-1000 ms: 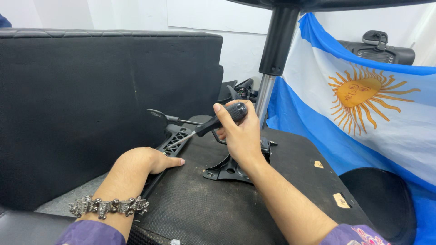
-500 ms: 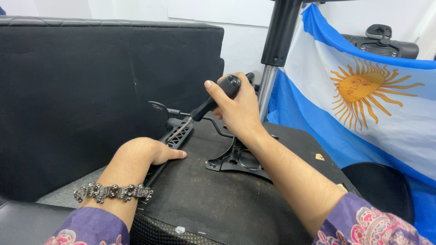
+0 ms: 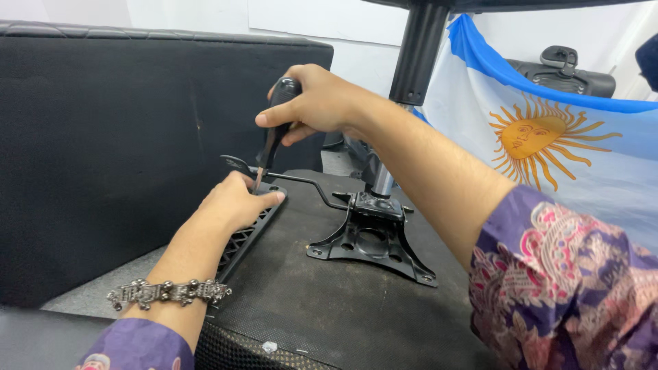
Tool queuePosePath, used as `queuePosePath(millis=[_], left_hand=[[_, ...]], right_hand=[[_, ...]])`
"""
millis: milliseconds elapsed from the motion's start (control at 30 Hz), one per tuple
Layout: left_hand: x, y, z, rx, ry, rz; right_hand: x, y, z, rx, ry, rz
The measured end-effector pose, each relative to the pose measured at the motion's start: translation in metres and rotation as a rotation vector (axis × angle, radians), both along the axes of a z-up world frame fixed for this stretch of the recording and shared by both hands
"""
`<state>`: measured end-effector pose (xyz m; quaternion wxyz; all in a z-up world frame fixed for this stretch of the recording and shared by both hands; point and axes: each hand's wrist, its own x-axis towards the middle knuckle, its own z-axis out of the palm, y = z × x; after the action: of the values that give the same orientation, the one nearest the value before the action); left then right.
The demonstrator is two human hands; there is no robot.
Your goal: The person uses a screwdriver to tighten screws into a black plastic bracket attached to a chair base. They repeatedly insert and turn the screwdriver to secure the bracket while holding it steady with the other hand.
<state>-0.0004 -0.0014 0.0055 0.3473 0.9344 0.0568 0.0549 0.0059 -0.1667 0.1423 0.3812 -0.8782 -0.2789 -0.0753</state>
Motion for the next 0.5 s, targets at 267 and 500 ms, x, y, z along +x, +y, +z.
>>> queuePosePath(millis=[267, 500], left_hand=[[-0.02, -0.008, 0.027, -0.414, -0.387, -0.064], [-0.023, -0.007, 0.03, -0.353, -0.593, -0.032]], right_hand=[[0.011, 0.036, 0.02, -0.303, -0.068, -0.066], [0.032, 0.056, 0.016, -0.519, -0.342, -0.282]])
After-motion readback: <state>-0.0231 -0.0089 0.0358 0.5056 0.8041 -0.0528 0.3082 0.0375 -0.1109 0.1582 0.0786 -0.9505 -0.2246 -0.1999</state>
